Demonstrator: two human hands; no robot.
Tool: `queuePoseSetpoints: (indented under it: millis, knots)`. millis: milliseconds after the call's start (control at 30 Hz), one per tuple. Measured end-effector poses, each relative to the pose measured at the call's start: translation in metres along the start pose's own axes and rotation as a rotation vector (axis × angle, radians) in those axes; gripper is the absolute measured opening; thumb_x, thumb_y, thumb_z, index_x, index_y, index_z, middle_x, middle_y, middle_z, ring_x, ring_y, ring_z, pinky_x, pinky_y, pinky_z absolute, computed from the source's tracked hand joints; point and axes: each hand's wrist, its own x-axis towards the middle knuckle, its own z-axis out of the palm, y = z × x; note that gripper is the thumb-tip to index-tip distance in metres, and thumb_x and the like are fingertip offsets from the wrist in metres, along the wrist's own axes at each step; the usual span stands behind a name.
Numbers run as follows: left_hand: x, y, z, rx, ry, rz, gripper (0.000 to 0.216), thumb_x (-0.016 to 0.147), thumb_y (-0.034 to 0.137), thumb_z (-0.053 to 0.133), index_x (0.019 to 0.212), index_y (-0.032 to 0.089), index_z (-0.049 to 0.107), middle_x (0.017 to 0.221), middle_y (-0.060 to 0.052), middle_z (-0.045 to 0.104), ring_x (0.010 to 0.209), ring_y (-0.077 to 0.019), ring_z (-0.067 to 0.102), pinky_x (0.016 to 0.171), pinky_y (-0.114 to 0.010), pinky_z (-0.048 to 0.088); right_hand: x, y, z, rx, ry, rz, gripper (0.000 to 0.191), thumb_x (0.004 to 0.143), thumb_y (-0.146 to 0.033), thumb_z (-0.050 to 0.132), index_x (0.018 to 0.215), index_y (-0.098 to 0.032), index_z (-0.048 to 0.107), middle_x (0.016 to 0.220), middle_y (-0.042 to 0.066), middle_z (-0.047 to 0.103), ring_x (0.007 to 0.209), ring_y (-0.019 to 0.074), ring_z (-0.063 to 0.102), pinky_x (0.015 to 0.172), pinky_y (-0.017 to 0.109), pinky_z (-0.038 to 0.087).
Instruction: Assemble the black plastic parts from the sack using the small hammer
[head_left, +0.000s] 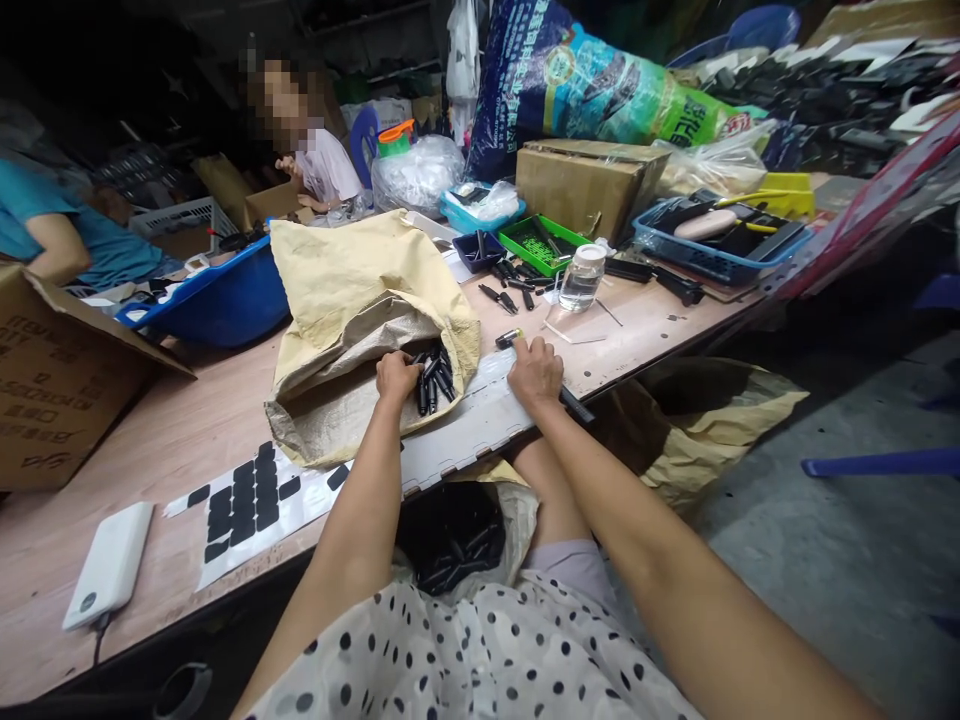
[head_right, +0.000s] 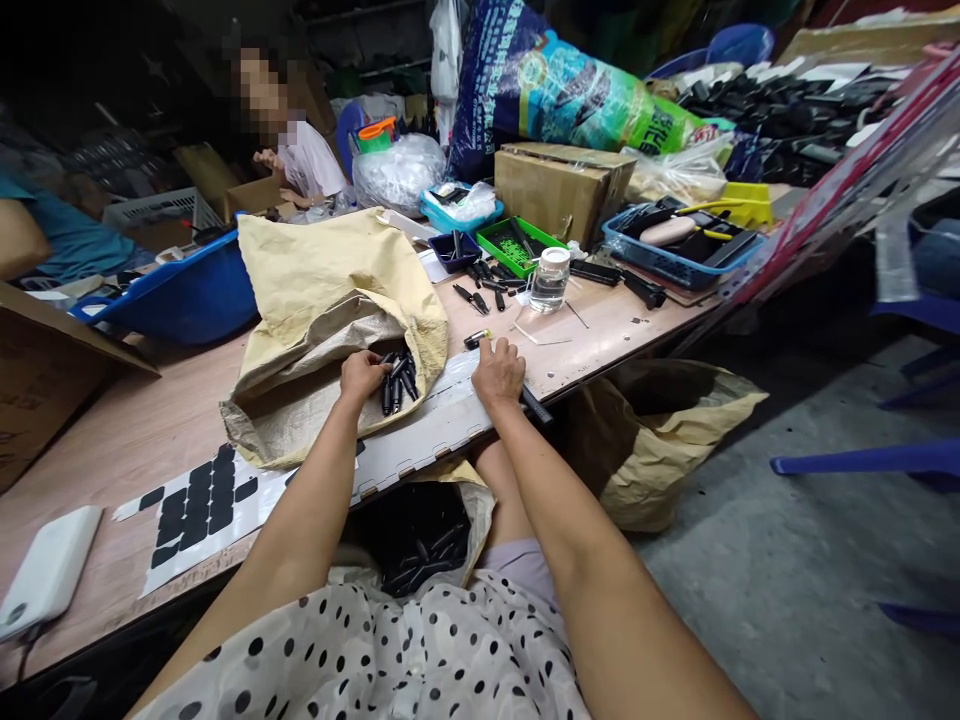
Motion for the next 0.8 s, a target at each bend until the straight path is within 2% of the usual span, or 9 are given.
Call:
queuePoseSetpoints:
  millis: [100,200,300,367,467,633,800]
  knots:
    - [-0.024,-0.007,-0.018,-0.073,0.072,0.084,0.014,0.075,0.029,0.073,0.087,0.022,0.071,0.094,-0.006,0.072,0.094,-0.0255,0.063,0.085,-0.037,0.049,-0.001,0.000,-0.001,-0.005,-0.009,0.005,0.041,0.095,-0.014,0.037,0.126,-0.017,0.063,0.113,0.019,0.058,0.101,0.0291,0.050,0.079,0.038,0.037]
    - [-0.068,-0.021,-0.038,-0.170,0.105,0.261,0.016,0.080,0.031,0.067,0.094,0.023,0.070,0.095,-0.003,0.070,0.091,-0.0221,0.060,0.083,-0.036,0.049,-0.001,0.002,-0.001,-0.003,-0.008,0.007,0.042,0.095,-0.015,0.035,0.126,-0.017,0.063,0.113,0.018,0.058,0.102,0.0293,0.050,0.079,0.037,0.037]
    - [-0.112,-0.039,-0.046,-0.199,0.016,0.385,0.012,0.079,0.028,0.069,0.091,0.025,0.069,0.089,-0.001,0.067,0.088,-0.0212,0.058,0.081,-0.035,0.049,0.000,0.004,0.000,0.006,0.020,0.003,0.041,0.095,-0.015,0.036,0.126,-0.016,0.063,0.112,0.019,0.058,0.102,0.0296,0.049,0.079,0.037,0.037]
    - [-0.130,-0.050,-0.044,-0.191,-0.064,0.416,0.011,0.077,0.025,0.072,0.087,0.025,0.069,0.085,0.000,0.066,0.087,-0.0212,0.057,0.081,-0.035,0.049,0.000,0.005,0.002,0.006,0.029,0.003,0.041,0.095,-0.016,0.037,0.126,-0.016,0.063,0.112,0.019,0.058,0.102,0.0298,0.049,0.078,0.038,0.037]
    - [-0.138,-0.063,-0.035,-0.169,-0.133,0.402,0.010,0.078,0.023,0.072,0.087,0.025,0.068,0.084,-0.001,0.066,0.086,-0.0217,0.057,0.082,-0.037,0.049,0.000,0.007,0.004,0.004,0.032,0.006,0.041,0.095,-0.017,0.037,0.127,-0.017,0.063,0.113,0.019,0.058,0.102,0.0298,0.049,0.078,0.037,0.036]
    - [-0.133,-0.071,-0.025,-0.166,-0.152,0.420,0.013,0.080,0.028,0.073,0.093,0.026,0.071,0.090,-0.002,0.067,0.092,-0.0235,0.057,0.087,-0.040,0.047,0.003,0.011,0.005,0.036,0.048,0.018,0.041,0.095,-0.017,0.038,0.125,-0.018,0.066,0.111,0.018,0.058,0.103,0.0298,0.050,0.079,0.037,0.038]
    - [-0.131,-0.071,-0.022,-0.183,-0.177,0.423,0.013,0.081,0.027,0.072,0.094,0.026,0.072,0.092,-0.002,0.068,0.094,-0.0237,0.057,0.088,-0.040,0.046,0.011,0.017,-0.010,0.158,-0.027,0.097,0.042,0.093,-0.014,0.042,0.126,-0.023,0.067,0.113,0.014,0.060,0.103,0.0278,0.055,0.081,0.036,0.042]
